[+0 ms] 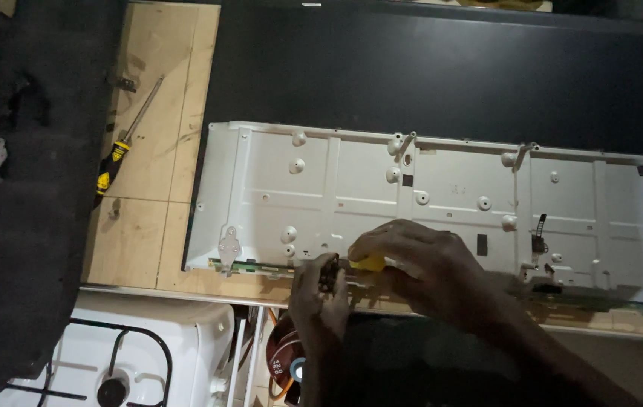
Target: Disconnecting internal cables and components of a television using a screwdriver during disassembly.
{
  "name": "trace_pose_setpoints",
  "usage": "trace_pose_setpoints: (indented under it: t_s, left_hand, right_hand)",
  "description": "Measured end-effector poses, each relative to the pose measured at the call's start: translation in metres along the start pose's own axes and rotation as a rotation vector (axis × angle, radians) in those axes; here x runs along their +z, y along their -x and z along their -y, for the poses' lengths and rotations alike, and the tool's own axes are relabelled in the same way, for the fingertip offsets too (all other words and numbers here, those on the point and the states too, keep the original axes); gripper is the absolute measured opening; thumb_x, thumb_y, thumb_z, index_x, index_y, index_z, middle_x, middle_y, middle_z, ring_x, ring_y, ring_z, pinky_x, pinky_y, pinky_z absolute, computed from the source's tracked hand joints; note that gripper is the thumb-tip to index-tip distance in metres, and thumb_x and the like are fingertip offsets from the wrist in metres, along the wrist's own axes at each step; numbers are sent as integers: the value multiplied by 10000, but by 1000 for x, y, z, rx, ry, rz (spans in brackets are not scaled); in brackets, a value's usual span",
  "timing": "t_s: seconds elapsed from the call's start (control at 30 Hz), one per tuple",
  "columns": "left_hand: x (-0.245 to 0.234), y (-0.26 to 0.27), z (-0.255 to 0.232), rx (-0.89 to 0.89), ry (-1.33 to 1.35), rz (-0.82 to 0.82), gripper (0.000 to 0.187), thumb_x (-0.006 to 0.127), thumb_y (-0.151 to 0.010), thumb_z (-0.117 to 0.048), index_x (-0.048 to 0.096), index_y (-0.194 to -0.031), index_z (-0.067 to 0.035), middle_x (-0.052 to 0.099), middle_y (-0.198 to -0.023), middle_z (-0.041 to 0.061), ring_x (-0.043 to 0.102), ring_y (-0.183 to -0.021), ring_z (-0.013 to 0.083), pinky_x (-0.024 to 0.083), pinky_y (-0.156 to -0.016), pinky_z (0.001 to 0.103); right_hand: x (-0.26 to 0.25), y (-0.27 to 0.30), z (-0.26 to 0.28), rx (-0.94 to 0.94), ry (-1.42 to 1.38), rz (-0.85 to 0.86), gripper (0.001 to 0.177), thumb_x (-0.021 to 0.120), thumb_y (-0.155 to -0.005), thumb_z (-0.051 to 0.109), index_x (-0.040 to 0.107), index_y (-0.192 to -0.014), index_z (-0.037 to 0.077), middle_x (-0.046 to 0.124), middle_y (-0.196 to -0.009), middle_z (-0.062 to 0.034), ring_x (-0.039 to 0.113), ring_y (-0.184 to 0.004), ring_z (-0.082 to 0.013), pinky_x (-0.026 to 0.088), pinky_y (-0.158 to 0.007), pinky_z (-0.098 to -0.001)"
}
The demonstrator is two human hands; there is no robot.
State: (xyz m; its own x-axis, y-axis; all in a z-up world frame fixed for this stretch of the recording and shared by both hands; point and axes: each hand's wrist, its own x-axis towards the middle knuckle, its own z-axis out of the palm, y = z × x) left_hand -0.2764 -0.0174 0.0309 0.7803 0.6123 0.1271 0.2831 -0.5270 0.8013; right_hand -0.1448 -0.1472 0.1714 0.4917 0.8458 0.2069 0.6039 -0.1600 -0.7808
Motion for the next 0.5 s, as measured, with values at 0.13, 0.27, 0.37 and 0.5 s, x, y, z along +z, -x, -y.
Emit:
trace_pose_setpoints:
  t_s: [0.13, 0.27, 0.37, 0.5]
  left_hand:
    - [1, 0, 0, -3, 8, -16, 306, 791, -838, -69, 701, -1127, -111, 734, -1101, 96, 728, -979, 237, 667, -727, 324]
    - [0, -1, 0, -1, 3, -22, 300, 790, -838, -79, 699, -1122, -94, 739, -1097, 124, 742, -955, 255, 668, -688, 326]
    - [-2, 0, -1, -13, 22, -18, 291, 774, -842, -102, 704, -1125, -102, 734, -1106, 112, 734, -973, 253, 652, -728, 346]
    - [-4, -2, -3, -1, 28, -4, 331, 792, -832, -77, 695, -1147, -98, 732, -1120, 109, 724, -1012, 256, 648, -784, 370]
  right_hand:
    - [0, -4, 5, -3, 7, -41, 222, 741, -895, 83, 701, -1111, 56, 780, -1089, -118, 781, -938, -240, 657, -756, -324]
    - [-2, -5, 8, -1, 15, -20, 214, 710, -925, 117, 687, -1130, 60, 776, -1081, -122, 783, -915, -236, 661, -719, -309]
    - [-1, -5, 8, 0, 5, -11, 217, 712, -923, 110, 683, -1132, 57, 774, -1087, -119, 780, -936, -232, 655, -744, -306]
    - [-2, -8, 9, -4, -23, -21, 232, 723, -920, 105, 677, -1141, 52, 763, -1100, -125, 777, -944, -236, 655, -762, -308]
